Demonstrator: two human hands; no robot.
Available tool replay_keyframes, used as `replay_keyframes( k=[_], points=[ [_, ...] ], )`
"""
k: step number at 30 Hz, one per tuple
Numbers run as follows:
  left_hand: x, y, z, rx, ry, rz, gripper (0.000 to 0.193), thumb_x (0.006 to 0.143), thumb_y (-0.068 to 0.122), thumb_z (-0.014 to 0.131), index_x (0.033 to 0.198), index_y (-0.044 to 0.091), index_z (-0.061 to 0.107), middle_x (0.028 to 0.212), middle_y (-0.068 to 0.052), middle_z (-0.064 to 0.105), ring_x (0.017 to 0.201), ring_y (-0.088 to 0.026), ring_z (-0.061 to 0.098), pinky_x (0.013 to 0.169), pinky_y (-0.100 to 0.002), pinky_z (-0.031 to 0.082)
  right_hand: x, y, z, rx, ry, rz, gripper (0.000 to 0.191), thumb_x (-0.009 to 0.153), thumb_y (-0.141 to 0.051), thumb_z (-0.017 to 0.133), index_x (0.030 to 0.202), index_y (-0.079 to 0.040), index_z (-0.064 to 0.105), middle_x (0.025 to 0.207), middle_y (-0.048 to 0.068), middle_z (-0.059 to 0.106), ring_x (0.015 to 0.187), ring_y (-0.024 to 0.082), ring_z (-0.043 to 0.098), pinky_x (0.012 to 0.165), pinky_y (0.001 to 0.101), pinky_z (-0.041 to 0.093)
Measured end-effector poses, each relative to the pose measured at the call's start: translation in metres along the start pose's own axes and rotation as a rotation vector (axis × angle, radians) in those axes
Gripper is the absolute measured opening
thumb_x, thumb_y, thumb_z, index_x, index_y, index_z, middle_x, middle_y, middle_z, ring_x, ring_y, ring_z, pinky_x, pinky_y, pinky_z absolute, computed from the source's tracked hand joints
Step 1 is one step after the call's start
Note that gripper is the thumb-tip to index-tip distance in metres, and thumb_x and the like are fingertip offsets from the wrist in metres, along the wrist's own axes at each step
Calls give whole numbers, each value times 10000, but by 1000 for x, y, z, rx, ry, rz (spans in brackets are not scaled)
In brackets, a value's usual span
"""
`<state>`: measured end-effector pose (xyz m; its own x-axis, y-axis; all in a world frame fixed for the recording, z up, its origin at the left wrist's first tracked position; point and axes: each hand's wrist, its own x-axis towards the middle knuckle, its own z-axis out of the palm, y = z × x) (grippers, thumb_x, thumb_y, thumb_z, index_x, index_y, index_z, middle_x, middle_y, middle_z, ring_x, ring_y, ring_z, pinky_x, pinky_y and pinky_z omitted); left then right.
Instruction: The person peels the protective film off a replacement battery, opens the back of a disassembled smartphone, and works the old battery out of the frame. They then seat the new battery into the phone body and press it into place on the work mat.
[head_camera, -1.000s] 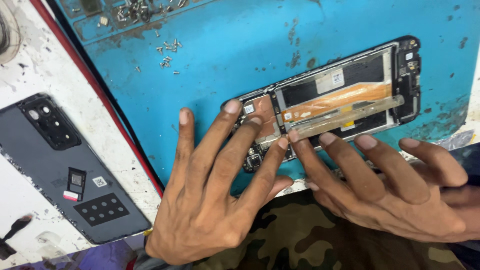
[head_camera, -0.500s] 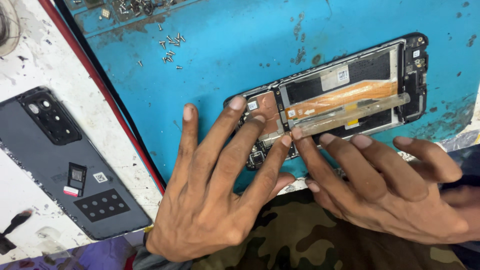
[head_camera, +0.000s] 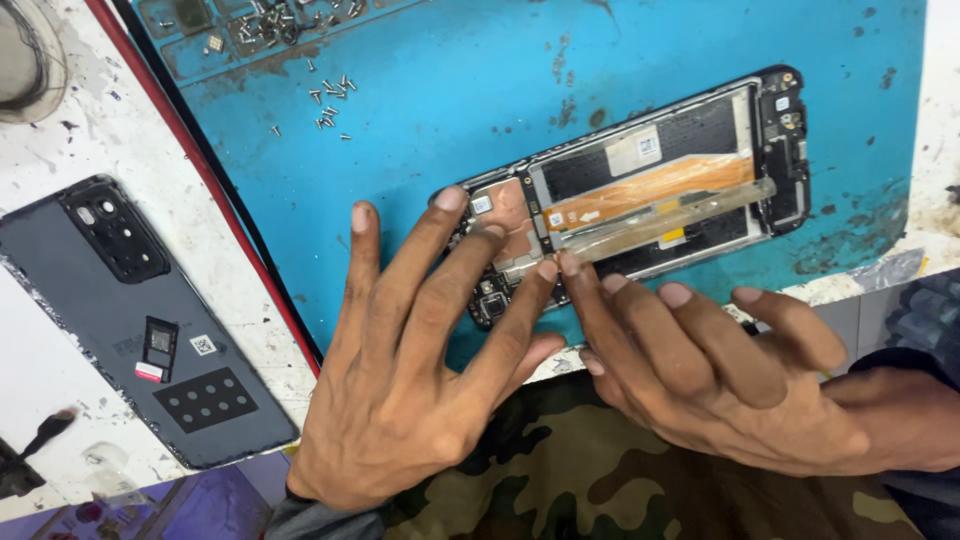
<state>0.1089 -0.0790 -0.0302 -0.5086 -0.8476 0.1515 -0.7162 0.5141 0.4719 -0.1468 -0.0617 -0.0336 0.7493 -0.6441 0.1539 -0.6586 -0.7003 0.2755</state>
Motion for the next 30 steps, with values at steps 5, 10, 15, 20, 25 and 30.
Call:
replay_keyframes(
  k=[5, 10, 15, 20, 25, 30],
  points=[
    [2, 8, 1, 3, 7, -12, 465, 951, 425, 817, 1324, 165, 719, 1436, -123, 529, 1464, -355, 417, 1224, -734, 302, 12, 21, -14, 162, -16, 65, 489, 1034, -513, 510, 1371, -235, 726, 1232, 0, 548, 1092, 191, 405, 969, 409, 274],
    [3, 9, 2, 7, 1, -16, 466, 957, 409, 833, 1335, 160, 722, 1439, -128, 515, 1471, -360, 415, 1229, -732, 307, 11, 12, -8, 232, 1, 83, 487, 1066, -481, 528, 1369, -180, 762, 1233, -28, 550, 1098, 186, 383, 959, 394, 290],
    [5, 13, 2, -7, 19, -26, 444, 945, 404, 834, 1309, 170, 734, 1413, -124, 521, 1463, -363, 416, 1231, -731, 310, 4, 26, -9, 376, -11, 123, 479, 1049, -458, 492, 1380, -203, 726, 1285, 54, 535, 1133, 267, 345, 985, 457, 280],
    [9, 17, 2, 15, 13, -32, 432, 947, 404, 839, 1289, 157, 745, 1395, -133, 527, 1458, -366, 417, 1230, -732, 308, 2, 18, -4, 246, 9, 94, 496, 1083, -537, 514, 1378, -196, 719, 1265, 13, 563, 1110, 198, 392, 966, 417, 287],
    [12, 18, 1, 38, 3, -26, 430, 938, 408, 842, 1273, 154, 751, 1375, -141, 530, 1446, -367, 426, 1219, -734, 304, -7, 27, 1, 301, 11, 108, 477, 1073, -526, 477, 1369, -243, 721, 1221, 31, 549, 1053, 211, 423, 949, 425, 288],
    [11, 15, 2, 17, -2, -36, 433, 957, 405, 830, 1315, 180, 734, 1399, -122, 525, 1459, -359, 415, 1234, -728, 301, -2, 36, 2, 276, -10, 30, 511, 1098, -527, 411, 1382, -216, 701, 1233, 57, 545, 1066, 236, 396, 958, 442, 282]
  ],
)
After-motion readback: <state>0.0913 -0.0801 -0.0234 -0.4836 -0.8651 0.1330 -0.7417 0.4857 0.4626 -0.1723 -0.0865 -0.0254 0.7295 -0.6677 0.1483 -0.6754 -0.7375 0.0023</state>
